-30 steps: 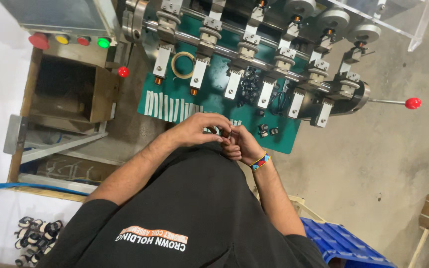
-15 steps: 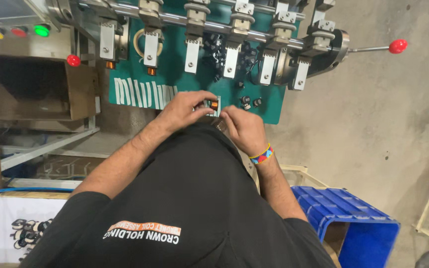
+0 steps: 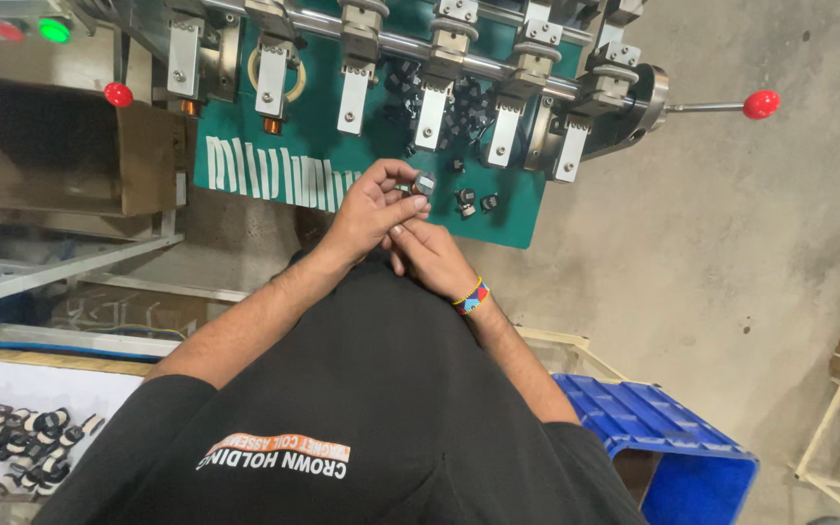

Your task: The person works at a benchtop winding machine, adjusting components on the machine and handling small black coil parts. They pick up and place small components on the green work surface, gather parts by hand, and continue working at the machine as another person approaches at the end.

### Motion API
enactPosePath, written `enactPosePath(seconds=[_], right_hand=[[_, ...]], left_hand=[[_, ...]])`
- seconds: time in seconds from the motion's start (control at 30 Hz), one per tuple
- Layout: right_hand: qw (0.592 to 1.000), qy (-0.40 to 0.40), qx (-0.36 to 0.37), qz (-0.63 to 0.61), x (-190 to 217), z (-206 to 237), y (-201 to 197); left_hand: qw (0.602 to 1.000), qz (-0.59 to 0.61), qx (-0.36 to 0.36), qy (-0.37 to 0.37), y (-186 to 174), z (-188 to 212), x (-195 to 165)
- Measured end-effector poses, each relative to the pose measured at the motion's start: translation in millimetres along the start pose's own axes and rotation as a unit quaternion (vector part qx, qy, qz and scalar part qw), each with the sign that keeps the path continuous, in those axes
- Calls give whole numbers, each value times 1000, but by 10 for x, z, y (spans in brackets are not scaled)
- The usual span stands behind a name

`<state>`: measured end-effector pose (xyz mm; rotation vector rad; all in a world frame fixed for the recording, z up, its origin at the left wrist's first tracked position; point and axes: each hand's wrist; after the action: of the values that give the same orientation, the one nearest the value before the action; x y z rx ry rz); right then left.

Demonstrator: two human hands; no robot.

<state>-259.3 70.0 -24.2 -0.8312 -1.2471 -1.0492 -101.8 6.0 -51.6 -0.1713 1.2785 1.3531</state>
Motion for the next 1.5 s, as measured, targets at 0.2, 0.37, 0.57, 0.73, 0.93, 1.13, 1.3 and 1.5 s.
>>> enactPosePath(seconds=[0.2, 0.37, 0.57, 0.73, 0.93, 1.13, 1.3, 1.5], right_hand=[[992, 7, 67, 106, -422, -343, -60], [919, 102, -53, 378, -956, -627, -141], [899, 68, -153, 404, -1174, -1132, 49], [873, 19, -154, 462, -968, -1247, 332], [958, -65, -48, 275, -114, -735, 740], [932, -138, -73, 327, 306, -713, 561], [947, -137, -114, 268, 147, -467, 259], [990, -7, -95, -104, -153, 24, 10]], left_hand=[[995, 60, -81, -12, -426, 50, -27], [971, -160, -166, 61, -898, 421, -228], [938, -293, -178, 57, -1191, 751, -440], [899, -405, -168, 13, -1312, 807, -644], [818, -531, -121, 186, -1281, 668, -774], [798, -562, -61, 210, -857, 481, -750], [789, -554, -44, 261, -527, 400, -709], [803, -519, -110, 272, -336, 209, -509]])
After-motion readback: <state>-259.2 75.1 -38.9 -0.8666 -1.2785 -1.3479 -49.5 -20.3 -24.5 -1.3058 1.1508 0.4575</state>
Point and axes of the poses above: each hand's wrist, its own z-axis away from the middle knuckle, its own y-axis out of the palm, x = y × z, and after that the axes turned 14 degrees about -y, right-handed
